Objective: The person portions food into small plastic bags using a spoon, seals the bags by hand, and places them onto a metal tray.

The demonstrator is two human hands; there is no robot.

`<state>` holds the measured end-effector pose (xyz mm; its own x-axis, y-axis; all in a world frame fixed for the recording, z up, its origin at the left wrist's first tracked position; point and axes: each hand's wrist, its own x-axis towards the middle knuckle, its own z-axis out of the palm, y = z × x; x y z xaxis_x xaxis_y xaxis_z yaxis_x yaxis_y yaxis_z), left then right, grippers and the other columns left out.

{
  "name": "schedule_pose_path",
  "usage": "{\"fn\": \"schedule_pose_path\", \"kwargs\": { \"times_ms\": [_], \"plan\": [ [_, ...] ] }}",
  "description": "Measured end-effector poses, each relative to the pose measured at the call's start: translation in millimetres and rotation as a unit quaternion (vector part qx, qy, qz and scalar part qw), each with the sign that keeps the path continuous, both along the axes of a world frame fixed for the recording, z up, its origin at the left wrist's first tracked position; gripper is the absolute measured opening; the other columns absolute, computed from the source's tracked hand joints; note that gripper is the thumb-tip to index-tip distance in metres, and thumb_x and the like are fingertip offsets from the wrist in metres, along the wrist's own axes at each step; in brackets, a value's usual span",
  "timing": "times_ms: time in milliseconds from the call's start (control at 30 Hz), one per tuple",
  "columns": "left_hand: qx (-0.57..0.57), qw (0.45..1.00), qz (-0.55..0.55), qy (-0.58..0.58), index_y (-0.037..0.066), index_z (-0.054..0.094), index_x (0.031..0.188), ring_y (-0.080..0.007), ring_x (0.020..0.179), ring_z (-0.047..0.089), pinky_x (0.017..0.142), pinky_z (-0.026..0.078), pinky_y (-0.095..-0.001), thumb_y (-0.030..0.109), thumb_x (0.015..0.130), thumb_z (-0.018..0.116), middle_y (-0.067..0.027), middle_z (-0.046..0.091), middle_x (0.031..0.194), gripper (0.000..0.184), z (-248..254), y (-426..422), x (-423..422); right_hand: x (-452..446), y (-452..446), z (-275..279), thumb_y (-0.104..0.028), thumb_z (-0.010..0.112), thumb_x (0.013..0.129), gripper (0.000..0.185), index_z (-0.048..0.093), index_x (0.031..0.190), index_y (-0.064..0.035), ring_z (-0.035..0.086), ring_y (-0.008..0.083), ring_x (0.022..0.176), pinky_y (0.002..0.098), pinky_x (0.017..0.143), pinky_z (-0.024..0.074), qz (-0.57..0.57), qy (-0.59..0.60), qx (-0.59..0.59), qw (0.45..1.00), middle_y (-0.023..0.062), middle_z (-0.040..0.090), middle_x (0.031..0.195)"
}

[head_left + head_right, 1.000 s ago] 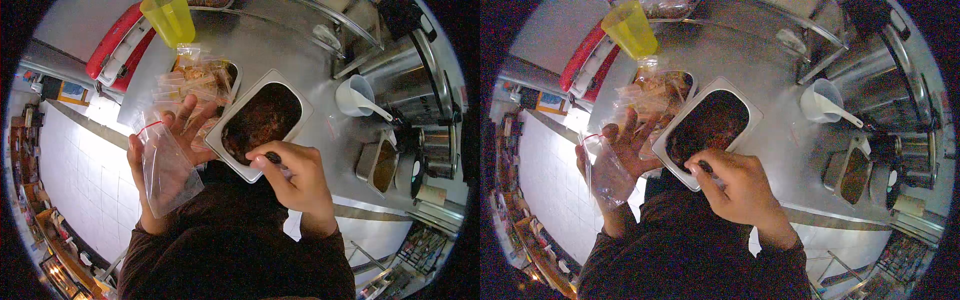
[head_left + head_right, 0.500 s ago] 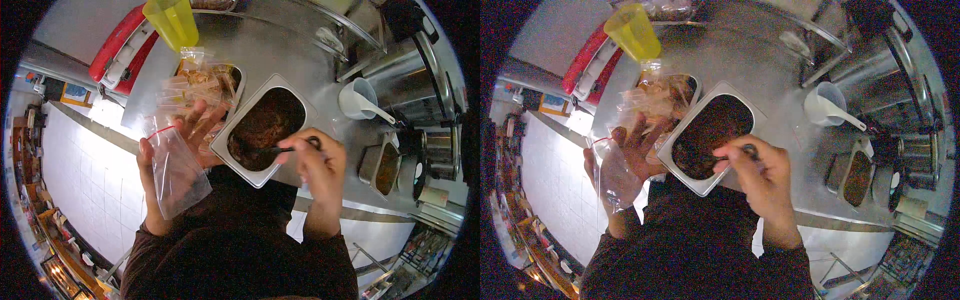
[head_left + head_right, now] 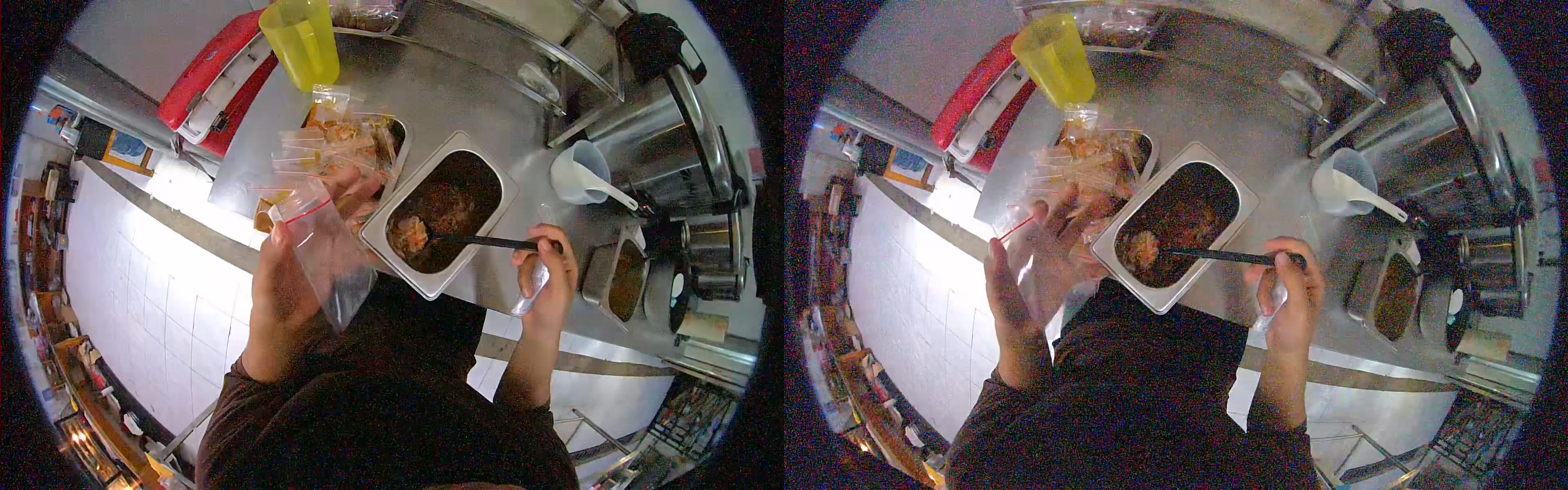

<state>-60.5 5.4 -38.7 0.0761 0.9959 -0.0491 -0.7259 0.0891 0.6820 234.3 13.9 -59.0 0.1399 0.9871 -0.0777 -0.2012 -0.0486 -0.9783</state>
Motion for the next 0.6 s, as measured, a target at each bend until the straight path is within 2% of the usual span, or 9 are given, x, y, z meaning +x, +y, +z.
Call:
{"fn": "schedule_pose_path", "kwargs": {
  "times_ms": [167, 233, 267, 333, 367, 433, 500, 567, 600],
  "plan": [
    [0.028, 0.995, 0.075, 0.063, 0.002, 0.05, 0.137, -0.0363, 0.139, 0.046, 0.109, 0.044, -0.0521, 0.059, 0.085, 0.071, -0.0212, 0.048, 0.147, 0.08, -4.8, -2.6, -4.4, 14.1, -3.6, -2.7, -0.025, 0.058, 0.101, 0.025, 0.063, 0.104, -0.0005, 0.041, 0.0071, 0.041, 0.0219, 0.039, 0.0254, -0.043, 0.006, 0.036, 0.998, 0.0149, 0.069, 0.075],
    [0.084, 0.979, 0.109, 0.148, 0.002, 0.054, 0.128, -0.0316, 0.131, 0.054, 0.109, 0.045, -0.0454, 0.038, 0.081, 0.084, -0.0183, 0.055, 0.141, 0.066, -8.4, 0.2, -11.2, 14.1, -3.3, 2.7, -0.027, 0.057, 0.102, 0.027, 0.063, 0.105, -0.0007, 0.041, 0.0077, 0.041, 0.0219, 0.039, 0.0264, -0.062, 0.02, 0.043, 0.997, 0.0149, 0.069, 0.075],
    [0.088, 0.979, 0.112, 0.145, 0.002, 0.054, 0.128, -0.0316, 0.131, 0.054, 0.109, 0.045, -0.0454, 0.038, 0.081, 0.084, -0.0183, 0.055, 0.141, 0.066, -5.9, -0.3, -11.1, 13.6, -2.9, 5.6, -0.028, 0.057, 0.103, 0.028, 0.062, 0.106, -0.001, 0.042, 0.0083, 0.041, 0.0218, 0.039, 0.0274, -0.079, 0.035, 0.044, 0.995, 0.0149, 0.068, 0.074],
    [0.172, 0.922, 0.165, 0.304, 0.002, 0.058, 0.124, -0.0263, 0.119, 0.063, 0.103, 0.049, -0.0393, 0.017, 0.071, 0.093, -0.0141, 0.064, 0.129, 0.065, 0.9, -1.9, -8.3, 23.6, 0.3, 10.3, -0.03, 0.056, 0.104, 0.029, 0.062, 0.106, -0.0011, 0.043, 0.0086, 0.041, 0.0217, 0.039, 0.0283, -0.087, 0.038, 0.06, 0.994, 0.0148, 0.068, 0.075],
    [0.174, 0.922, 0.169, 0.302, 0.002, 0.058, 0.124, -0.0263, 0.119, 0.063, 0.103, 0.049, -0.0393, 0.017, 0.071, 0.093, -0.0141, 0.064, 0.129, 0.065, 4.5, 0.2, -6.3, 28.7, 1.8, 13.1, -0.031, 0.055, 0.105, 0.03, 0.061, 0.107, -0.0012, 0.043, 0.0088, 0.041, 0.0216, 0.039, 0.0291, -0.097, 0.041, 0.071, 0.992, 0.0148, 0.068, 0.076],
    [0.275, 0.795, 0.221, 0.493, 0.003, 0.062, 0.117, -0.0224, 0.109, 0.066, 0.097, 0.052, -0.0352, 0.011, 0.065, 0.096, -0.0111, 0.068, 0.117, 0.063, 12.1, 9.8, -0.1, 32.2, 6.0, 30.3, -0.03, 0.056, 0.104, 0.029, 0.062, 0.108, -0.0018, 0.043, 0.0089, 0.041, 0.0212, 0.038, 0.029, -0.104, 0.053, 0.08, 0.99, 0.014, 0.068, 0.078],
    [0.258, 0.807, 0.21, 0.489, 0.002, 0.061, 0.116, -0.0222, 0.114, 0.064, 0.1, 0.051, -0.0358, 0.016, 0.065, 0.096, -0.0104, 0.066, 0.118, 0.063, 16.5, 14.7, 3.5, 38.7, 14.4, 48.1, -0.029, 0.056, 0.104, 0.027, 0.062, 0.107, -0.0026, 0.044, 0.0085, 0.042, 0.0211, 0.038, 0.0293, -0.064, 0.08, 0.13, 0.986, 0.012, 0.068, 0.079],
    [0.303, 0.726, 0.223, 0.576, 0.003, 0.066, 0.113, -0.0194, 0.105, 0.069, 0.093, 0.054, -0.0328, 0.021, 0.063, 0.097, -0.0079, 0.071, 0.112, 0.062, 24.7, 20.8, 2.8, 43.8, 25.6, 63.7, -0.029, 0.055, 0.105, 0.027, 0.063, 0.107, -0.0033, 0.043, 0.0081, 0.044, 0.0212, 0.038, 0.0286, -0.101, 0.071, 0.133, 0.983, 0.0097, 0.067, 0.077],
    [0.305, 0.726, 0.226, 0.574, 0.003, 0.066, 0.113, -0.0194, 0.105, 0.069, 0.093, 0.054, -0.0328, 0.021, 0.063, 0.097, -0.0079, 0.071, 0.112, 0.062, 26.5, 23.9, 2.9, 45.6, 28.7, 75.3, -0.029, 0.055, 0.105, 0.027, 0.063, 0.107, -0.0033, 0.043, 0.0079, 0.044, 0.0214, 0.039, 0.0288, -0.073, 0.07, 0.146, 0.984, 0.0093, 0.067, 0.077]
  ]
}}
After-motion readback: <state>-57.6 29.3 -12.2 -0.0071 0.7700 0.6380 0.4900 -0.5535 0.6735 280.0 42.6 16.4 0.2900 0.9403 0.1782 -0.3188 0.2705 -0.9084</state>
